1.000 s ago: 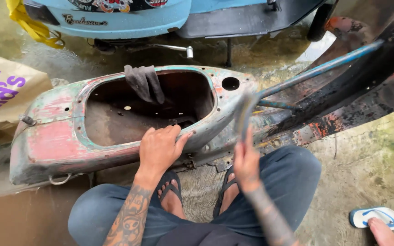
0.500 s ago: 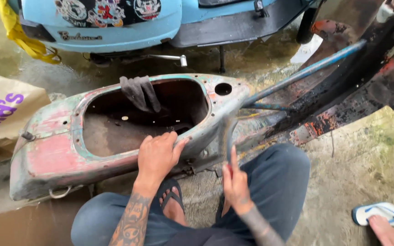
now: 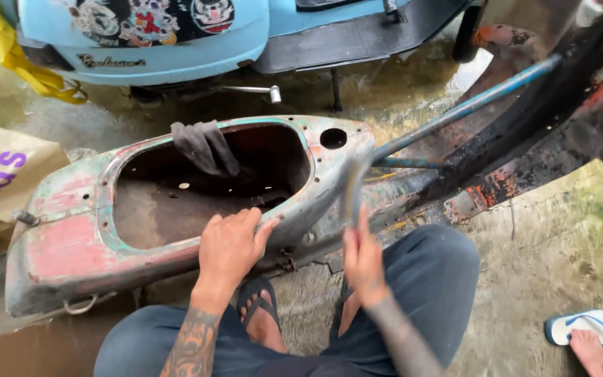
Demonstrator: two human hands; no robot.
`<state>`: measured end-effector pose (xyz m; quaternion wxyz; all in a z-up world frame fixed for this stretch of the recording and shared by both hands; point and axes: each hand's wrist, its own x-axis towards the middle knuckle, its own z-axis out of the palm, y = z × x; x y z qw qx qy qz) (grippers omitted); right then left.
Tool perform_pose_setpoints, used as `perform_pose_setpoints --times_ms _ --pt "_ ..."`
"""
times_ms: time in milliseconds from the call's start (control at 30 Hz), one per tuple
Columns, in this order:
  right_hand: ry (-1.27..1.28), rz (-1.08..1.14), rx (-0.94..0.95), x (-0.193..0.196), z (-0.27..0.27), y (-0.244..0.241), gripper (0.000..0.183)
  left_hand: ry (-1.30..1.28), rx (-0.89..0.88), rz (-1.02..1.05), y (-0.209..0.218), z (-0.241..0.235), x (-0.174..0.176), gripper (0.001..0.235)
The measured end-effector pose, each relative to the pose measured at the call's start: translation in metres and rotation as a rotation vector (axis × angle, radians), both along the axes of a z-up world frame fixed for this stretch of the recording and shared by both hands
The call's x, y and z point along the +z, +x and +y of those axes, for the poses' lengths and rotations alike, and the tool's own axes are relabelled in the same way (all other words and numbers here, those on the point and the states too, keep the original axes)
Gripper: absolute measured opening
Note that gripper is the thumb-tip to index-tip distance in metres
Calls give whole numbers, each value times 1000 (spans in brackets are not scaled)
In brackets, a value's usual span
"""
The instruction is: The person scrubs the surface of a metal motorcycle fuel tank with a wire brush. They hold the tank with one hand and repeatedly brush the same area with the other hand throughout the clip.
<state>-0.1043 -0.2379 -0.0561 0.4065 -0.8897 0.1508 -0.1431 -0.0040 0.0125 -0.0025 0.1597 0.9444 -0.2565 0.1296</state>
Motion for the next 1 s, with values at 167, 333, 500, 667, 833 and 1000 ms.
perform_pose_setpoints --times_ms 167,333,500,667,833,1000 --pt "-70 -48 44 79 -89 129 60 -12 -2 -9 -1 3 3 45" --pt "474 -168 37 74 -140 134 59 30 43 -43 -2 1 0 45" --pt "727 -302 -78 43 -144 109 54 29 78 -93 -3 -4 -3 42" --pt "620 -332 -15 39 -145 110 51 19 94 -62 -2 -8 1 42" --pt "808 -287 -46 40 -148 107 58 94 107 -79 -1 -14 8 53" --pt "821 -293 -39 37 -149 107 58 97 116 -112 0 -17 8 55"
